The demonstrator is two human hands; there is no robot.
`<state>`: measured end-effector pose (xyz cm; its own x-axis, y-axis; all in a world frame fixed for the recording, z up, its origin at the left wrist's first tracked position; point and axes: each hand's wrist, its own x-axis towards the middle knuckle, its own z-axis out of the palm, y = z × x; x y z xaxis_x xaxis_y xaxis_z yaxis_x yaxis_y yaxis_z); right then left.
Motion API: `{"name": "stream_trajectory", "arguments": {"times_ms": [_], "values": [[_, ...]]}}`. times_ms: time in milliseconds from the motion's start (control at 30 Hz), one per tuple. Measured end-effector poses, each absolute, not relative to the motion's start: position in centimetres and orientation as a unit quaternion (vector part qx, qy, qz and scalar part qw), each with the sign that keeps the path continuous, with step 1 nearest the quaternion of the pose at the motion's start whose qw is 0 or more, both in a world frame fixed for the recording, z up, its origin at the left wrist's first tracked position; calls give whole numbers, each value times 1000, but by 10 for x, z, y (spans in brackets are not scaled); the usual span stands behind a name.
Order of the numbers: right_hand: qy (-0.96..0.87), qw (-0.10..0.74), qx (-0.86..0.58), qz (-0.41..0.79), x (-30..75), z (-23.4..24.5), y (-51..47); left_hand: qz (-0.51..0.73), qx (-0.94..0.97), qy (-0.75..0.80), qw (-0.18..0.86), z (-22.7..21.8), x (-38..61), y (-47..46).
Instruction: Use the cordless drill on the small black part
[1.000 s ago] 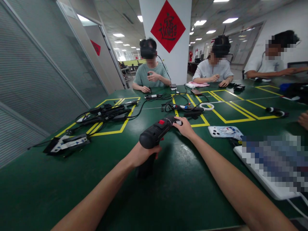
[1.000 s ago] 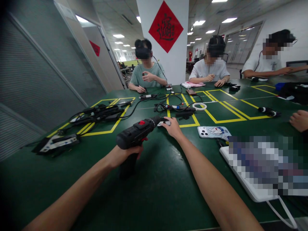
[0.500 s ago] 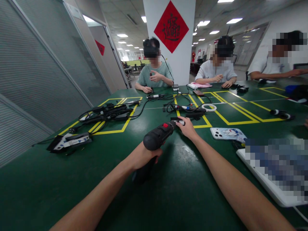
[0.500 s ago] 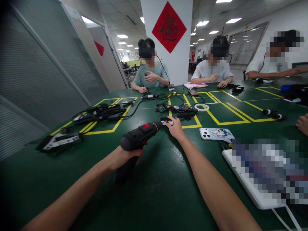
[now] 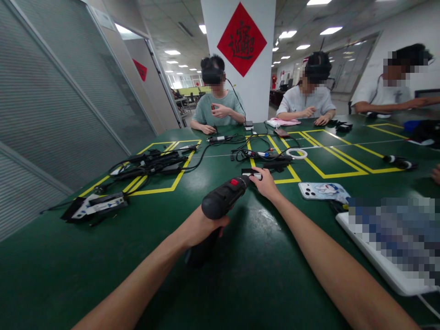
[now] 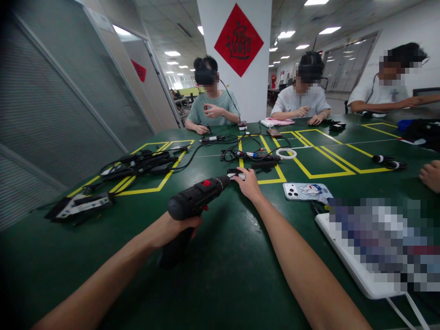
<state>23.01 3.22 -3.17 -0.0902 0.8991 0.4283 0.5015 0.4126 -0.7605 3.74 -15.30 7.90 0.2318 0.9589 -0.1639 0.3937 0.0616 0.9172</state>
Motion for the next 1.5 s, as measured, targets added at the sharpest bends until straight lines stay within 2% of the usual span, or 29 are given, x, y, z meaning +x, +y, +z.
{"name": "stream_trajectory", "arguments": {"times_ms": [800, 1500], "values": [[-761, 437, -427, 218, 231, -36, 46, 273, 599, 545, 519, 72, 37, -153], [-768, 431, -429, 203, 232, -38, 47, 279, 610, 532, 517, 71, 39, -152]]}}
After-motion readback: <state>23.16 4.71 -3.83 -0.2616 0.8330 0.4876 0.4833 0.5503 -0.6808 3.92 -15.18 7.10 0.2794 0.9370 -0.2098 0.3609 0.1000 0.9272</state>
